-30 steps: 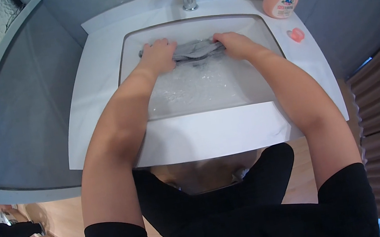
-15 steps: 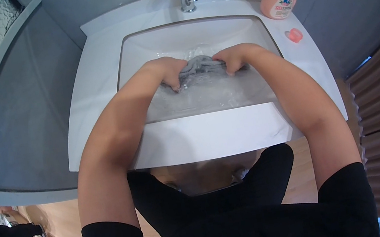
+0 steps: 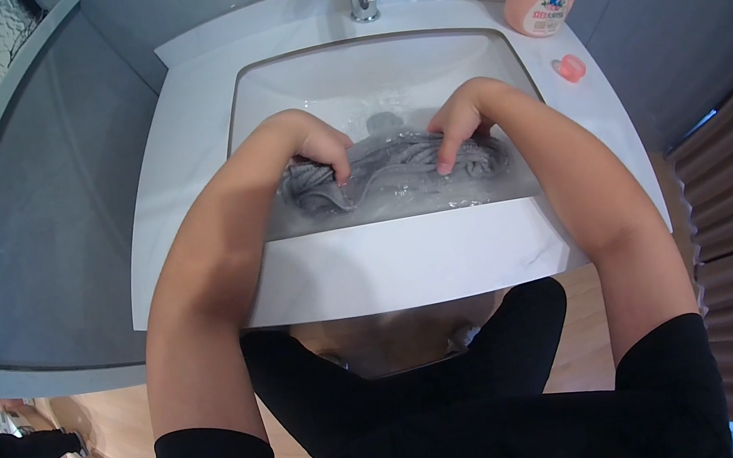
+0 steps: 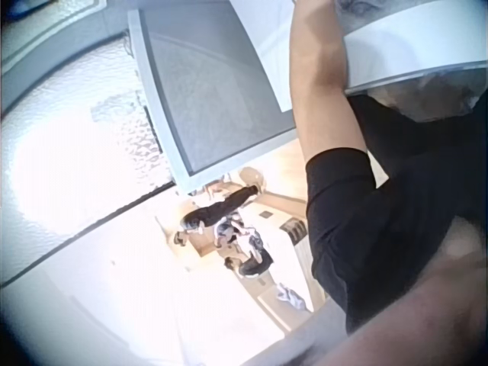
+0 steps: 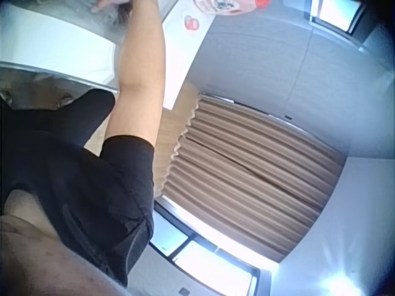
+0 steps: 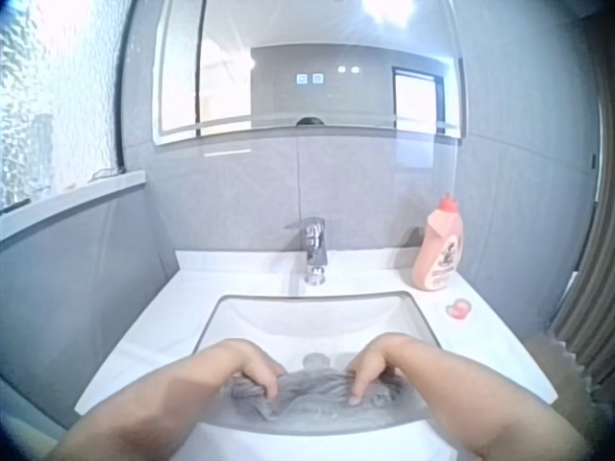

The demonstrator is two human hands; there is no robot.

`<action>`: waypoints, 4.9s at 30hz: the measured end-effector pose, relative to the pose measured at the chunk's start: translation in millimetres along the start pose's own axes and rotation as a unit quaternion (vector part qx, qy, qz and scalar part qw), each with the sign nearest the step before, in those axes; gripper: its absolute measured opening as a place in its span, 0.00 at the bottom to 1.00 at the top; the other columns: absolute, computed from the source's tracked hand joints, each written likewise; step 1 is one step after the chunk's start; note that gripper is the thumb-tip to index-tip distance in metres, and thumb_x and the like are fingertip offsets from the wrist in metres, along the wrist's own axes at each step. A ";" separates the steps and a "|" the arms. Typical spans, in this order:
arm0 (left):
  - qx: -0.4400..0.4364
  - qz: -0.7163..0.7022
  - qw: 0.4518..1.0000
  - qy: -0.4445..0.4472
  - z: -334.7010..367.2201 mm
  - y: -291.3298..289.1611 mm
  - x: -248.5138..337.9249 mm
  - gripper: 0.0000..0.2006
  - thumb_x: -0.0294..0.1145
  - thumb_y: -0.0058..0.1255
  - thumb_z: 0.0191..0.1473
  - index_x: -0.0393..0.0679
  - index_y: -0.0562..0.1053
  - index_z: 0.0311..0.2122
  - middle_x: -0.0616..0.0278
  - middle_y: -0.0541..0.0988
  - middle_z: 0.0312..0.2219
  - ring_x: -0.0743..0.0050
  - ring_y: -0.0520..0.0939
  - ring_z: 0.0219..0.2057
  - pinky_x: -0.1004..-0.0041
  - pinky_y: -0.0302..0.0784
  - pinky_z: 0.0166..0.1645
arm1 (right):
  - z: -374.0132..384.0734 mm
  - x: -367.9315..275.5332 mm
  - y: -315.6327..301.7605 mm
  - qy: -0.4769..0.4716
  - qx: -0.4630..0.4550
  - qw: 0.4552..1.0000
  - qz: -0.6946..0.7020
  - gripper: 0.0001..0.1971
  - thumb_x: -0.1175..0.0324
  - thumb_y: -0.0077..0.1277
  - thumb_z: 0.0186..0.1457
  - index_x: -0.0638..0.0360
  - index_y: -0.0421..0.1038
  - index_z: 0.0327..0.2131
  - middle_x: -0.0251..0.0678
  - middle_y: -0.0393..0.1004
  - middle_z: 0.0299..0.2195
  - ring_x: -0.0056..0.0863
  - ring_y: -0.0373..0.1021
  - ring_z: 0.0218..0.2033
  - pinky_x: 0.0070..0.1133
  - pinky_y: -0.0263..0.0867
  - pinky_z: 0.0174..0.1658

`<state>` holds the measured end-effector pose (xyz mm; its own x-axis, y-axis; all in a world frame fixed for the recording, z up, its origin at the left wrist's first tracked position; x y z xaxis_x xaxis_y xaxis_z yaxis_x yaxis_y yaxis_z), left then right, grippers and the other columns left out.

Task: The person hand-washes a grey cloth in a sink by submerging it in water, scrubbing it with their hands, wringing it out, and then rinsing it under a running faucet.

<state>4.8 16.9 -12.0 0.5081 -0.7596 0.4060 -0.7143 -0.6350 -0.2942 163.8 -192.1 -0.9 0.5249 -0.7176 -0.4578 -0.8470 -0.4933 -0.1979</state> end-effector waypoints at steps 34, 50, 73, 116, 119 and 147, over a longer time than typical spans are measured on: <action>0.388 -0.089 0.916 0.050 -37.8 -32.7 -26.9 0.22 0.24 0.58 0.48 0.43 0.77 0.52 0.45 0.78 0.46 0.47 0.79 0.50 0.62 0.75 0.53 | -7.5 15.1 -27.6 0.100 0.493 0.816 -0.286 0.27 0.70 0.51 0.52 0.42 0.69 0.58 0.39 0.73 0.55 0.43 0.68 0.58 0.45 0.62 0.58; 0.223 0.281 0.933 0.000 -32.5 19.6 20.5 0.70 0.63 0.72 0.30 0.44 0.43 0.72 0.44 0.62 0.65 0.46 0.65 0.65 0.59 0.63 0.66 | -3.7 -7.9 -3.7 0.015 0.284 0.891 -0.354 0.66 0.52 0.75 0.30 0.43 0.43 0.72 0.44 0.52 0.68 0.47 0.49 0.69 0.40 0.58 0.65; 0.504 0.091 0.858 -0.031 -13.1 -28.2 -10.2 0.22 0.27 0.55 0.43 0.42 0.77 0.48 0.47 0.83 0.41 0.51 0.84 0.44 0.62 0.80 0.46 | -4.3 44.0 -58.6 -0.136 0.435 0.883 0.109 0.35 0.73 0.61 0.33 0.65 0.73 0.53 0.42 0.76 0.34 0.32 0.73 0.36 0.35 0.74 0.32; 0.421 -0.661 0.321 0.532 -57.8 -30.7 17.4 0.14 0.32 0.39 0.60 0.35 0.74 0.43 0.51 0.79 0.44 0.52 0.79 0.47 0.52 0.73 0.56 | 17.0 -69.0 33.3 -0.473 0.325 0.805 0.153 0.47 0.58 0.73 0.39 0.67 0.60 0.61 0.44 0.70 0.56 0.32 0.68 0.55 0.27 0.63 0.60; 0.407 -0.684 0.303 0.524 -60.4 -28.1 18.1 0.12 0.30 0.40 0.59 0.36 0.74 0.41 0.52 0.80 0.41 0.53 0.79 0.45 0.53 0.75 0.54 | 19.7 -71.9 33.5 -0.396 0.363 0.827 0.163 0.49 0.58 0.73 0.38 0.67 0.59 0.61 0.45 0.70 0.55 0.33 0.68 0.55 0.26 0.63 0.60; 0.649 -0.067 0.747 0.125 -66.4 -14.6 18.6 0.21 0.26 0.61 0.40 0.35 0.77 0.44 0.47 0.84 0.35 0.57 0.85 0.38 0.67 0.80 0.44 | -38.4 -4.0 -21.1 -0.198 0.241 0.844 0.436 0.11 0.69 0.58 0.52 0.61 0.69 0.36 0.34 0.74 0.26 0.22 0.71 0.22 0.22 0.70 0.22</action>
<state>-7.3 21.3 57.3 0.3108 -0.7299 0.6088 0.4870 -0.4278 -0.7615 182.7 -197.7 38.3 -0.3043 -0.4371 -0.8463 -0.8827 0.4633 0.0781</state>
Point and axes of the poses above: each hand's wrist, its own z-axis towards the middle knuckle, its own y-axis out of the palm, x = y × z, the point moved 1 cm from there along z, towards the middle knuckle
